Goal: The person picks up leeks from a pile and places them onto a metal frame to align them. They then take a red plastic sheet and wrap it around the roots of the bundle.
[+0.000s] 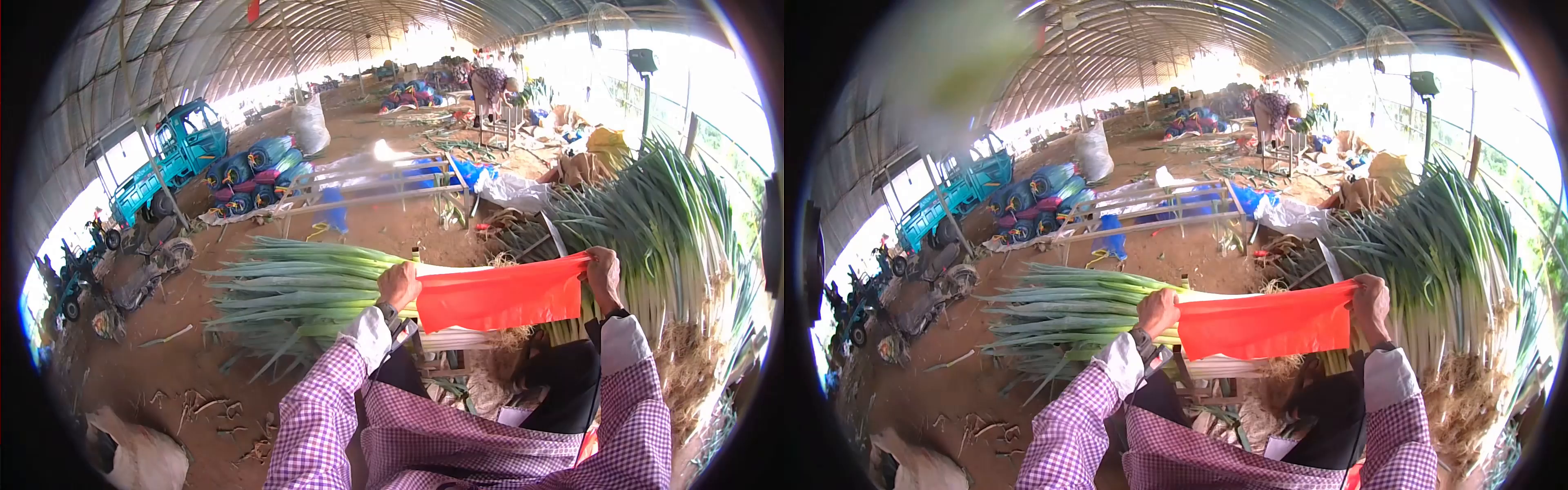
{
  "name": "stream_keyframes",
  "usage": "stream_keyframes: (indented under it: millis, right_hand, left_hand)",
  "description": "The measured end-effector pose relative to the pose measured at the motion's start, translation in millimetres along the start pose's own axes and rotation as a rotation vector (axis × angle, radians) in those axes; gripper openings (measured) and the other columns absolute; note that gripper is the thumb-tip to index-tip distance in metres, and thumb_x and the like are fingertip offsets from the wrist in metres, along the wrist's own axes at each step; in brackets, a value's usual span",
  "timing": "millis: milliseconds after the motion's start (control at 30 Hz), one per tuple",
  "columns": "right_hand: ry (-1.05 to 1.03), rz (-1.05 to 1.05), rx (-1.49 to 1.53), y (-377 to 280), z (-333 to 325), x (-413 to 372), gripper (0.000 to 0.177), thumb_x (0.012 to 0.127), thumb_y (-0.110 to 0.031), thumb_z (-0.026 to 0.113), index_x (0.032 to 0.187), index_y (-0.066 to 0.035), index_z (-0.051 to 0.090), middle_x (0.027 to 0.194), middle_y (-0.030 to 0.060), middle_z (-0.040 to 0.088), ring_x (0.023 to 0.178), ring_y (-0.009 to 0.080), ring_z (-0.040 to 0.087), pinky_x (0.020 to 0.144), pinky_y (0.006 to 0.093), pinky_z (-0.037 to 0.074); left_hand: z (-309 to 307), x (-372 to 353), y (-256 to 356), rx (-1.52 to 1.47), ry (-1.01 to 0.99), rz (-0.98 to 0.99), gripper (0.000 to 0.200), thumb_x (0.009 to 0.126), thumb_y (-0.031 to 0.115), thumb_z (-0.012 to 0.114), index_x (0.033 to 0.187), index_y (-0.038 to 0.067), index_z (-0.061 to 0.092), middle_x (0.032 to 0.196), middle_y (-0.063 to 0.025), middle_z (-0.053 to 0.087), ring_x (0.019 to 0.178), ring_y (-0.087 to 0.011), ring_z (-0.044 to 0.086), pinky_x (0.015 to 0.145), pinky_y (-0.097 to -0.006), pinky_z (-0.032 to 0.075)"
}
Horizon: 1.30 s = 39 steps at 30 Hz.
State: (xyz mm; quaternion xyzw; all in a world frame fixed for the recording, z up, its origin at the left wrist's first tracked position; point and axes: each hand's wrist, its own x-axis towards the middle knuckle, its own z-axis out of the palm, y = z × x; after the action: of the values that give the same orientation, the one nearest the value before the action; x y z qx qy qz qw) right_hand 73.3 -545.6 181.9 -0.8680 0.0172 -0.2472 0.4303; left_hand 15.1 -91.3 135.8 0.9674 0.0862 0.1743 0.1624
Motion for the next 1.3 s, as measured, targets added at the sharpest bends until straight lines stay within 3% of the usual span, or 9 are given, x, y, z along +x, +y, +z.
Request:
stream_keyframes:
  millis: [267, 433, 700, 800, 900, 1033, 1133, 1233, 1300]
  right_hand:
    - [-0.064, 0.353, 0.445, 61, 58, 53, 0.018, 0.090, -0.007, 0.060, 0.094, 0.001, 0.076, 0.072, 0.0105, 0.072, 0.054, 0.0183, 0.069, 0.049, 0.0297, 0.055]
    - [-0.027, 0.392, 0.612, 64, 74, 86, 0.019, 0.093, -0.014, 0.064, 0.095, 0.000, 0.077, 0.076, 0.0079, 0.072, 0.058, 0.0170, 0.069, 0.051, 0.0287, 0.055]
    - [0.235, 0.357, 0.965, 102, 136, 110, 0.025, 0.101, -0.015, 0.061, 0.119, 0.001, 0.069, 0.103, 0.0098, 0.075, 0.084, 0.0188, 0.073, 0.070, 0.0323, 0.061]
    - [0.336, 0.656, 1.001, 148, 186, 90, 0.024, 0.099, -0.014, 0.063, 0.114, 0.003, 0.071, 0.101, 0.0108, 0.073, 0.088, 0.0234, 0.071, 0.076, 0.0402, 0.060]
    - [0.224, 1.090, 1.155, 236, 243, 59, 0.019, 0.102, -0.010, 0.055, 0.112, -0.004, 0.071, 0.105, 0.0107, 0.073, 0.088, 0.0234, 0.072, 0.074, 0.0396, 0.062]
    - [0.297, 1.335, 1.315, 225, 235, 58, 0.026, 0.105, -0.008, 0.044, 0.106, -0.002, 0.069, 0.103, 0.0121, 0.072, 0.086, 0.0245, 0.071, 0.073, 0.0382, 0.065]
    - [0.253, 1.247, 1.452, 214, 224, 80, 0.026, 0.106, -0.008, 0.043, 0.111, -0.003, 0.068, 0.107, 0.0104, 0.071, 0.096, 0.0231, 0.069, 0.078, 0.0385, 0.065]
    - [0.189, 1.083, 1.681, 184, 212, 91, 0.023, 0.105, -0.012, 0.050, 0.121, -0.001, 0.063, 0.117, 0.0106, 0.069, 0.108, 0.0233, 0.067, 0.088, 0.0407, 0.061]
    - [0.141, 0.955, 1.829, 174, 215, 93, 0.028, 0.105, -0.015, 0.055, 0.127, 0.001, 0.060, 0.123, 0.0107, 0.068, 0.116, 0.0234, 0.065, 0.095, 0.0421, 0.058]
  left_hand:
    - [36, 118, 6, -0.016, -0.241, 0.051, 0.010, 0.077, 0.016, 0.074, 0.087, 0.016, 0.076, 0.088, -0.0141, 0.076, 0.087, -0.0318, 0.074, 0.077, -0.0444, 0.058]
    - [83, 204, 10, -0.151, 0.162, 0.315, 0.014, 0.083, 0.007, 0.064, 0.092, 0.011, 0.074, 0.084, -0.0129, 0.073, 0.082, -0.0285, 0.073, 0.074, -0.0410, 0.057]
    - [112, 287, 58, -0.696, 0.349, 0.144, 0.050, 0.079, -0.012, 0.046, 0.126, -0.005, 0.062, 0.122, -0.0187, 0.068, 0.116, -0.0293, 0.066, 0.104, -0.0384, 0.051]
    - [167, 297, 44, -0.788, 0.314, 0.138, 0.047, 0.082, -0.009, 0.048, 0.125, -0.002, 0.064, 0.121, -0.0173, 0.069, 0.116, -0.0270, 0.066, 0.103, -0.0391, 0.051]
    - [230, 300, -8, -0.438, -0.034, 0.058, 0.043, 0.083, -0.004, 0.052, 0.122, 0.002, 0.068, 0.118, -0.0180, 0.071, 0.114, -0.0288, 0.068, 0.099, -0.0419, 0.053]
    - [235, 277, 13, -0.025, -0.163, 0.022, 0.036, 0.087, 0.008, 0.052, 0.117, 0.005, 0.071, 0.113, -0.0193, 0.074, 0.109, -0.0343, 0.070, 0.094, -0.0442, 0.054]
    - [232, 297, 23, 0.103, -0.138, 0.007, 0.035, 0.091, 0.016, 0.049, 0.116, 0.006, 0.072, 0.109, -0.0195, 0.075, 0.097, -0.0349, 0.074, 0.087, -0.0437, 0.057]
    - [219, 351, 35, -0.349, -0.308, -0.404, 0.033, 0.094, 0.019, 0.052, 0.116, 0.005, 0.072, 0.108, -0.0193, 0.075, 0.097, -0.0278, 0.074, 0.083, -0.0392, 0.058]
    - [219, 386, 38, -0.630, -0.065, -0.239, 0.032, 0.098, 0.022, 0.052, 0.118, 0.005, 0.071, 0.108, -0.0175, 0.074, 0.100, -0.0228, 0.073, 0.084, -0.0360, 0.057]
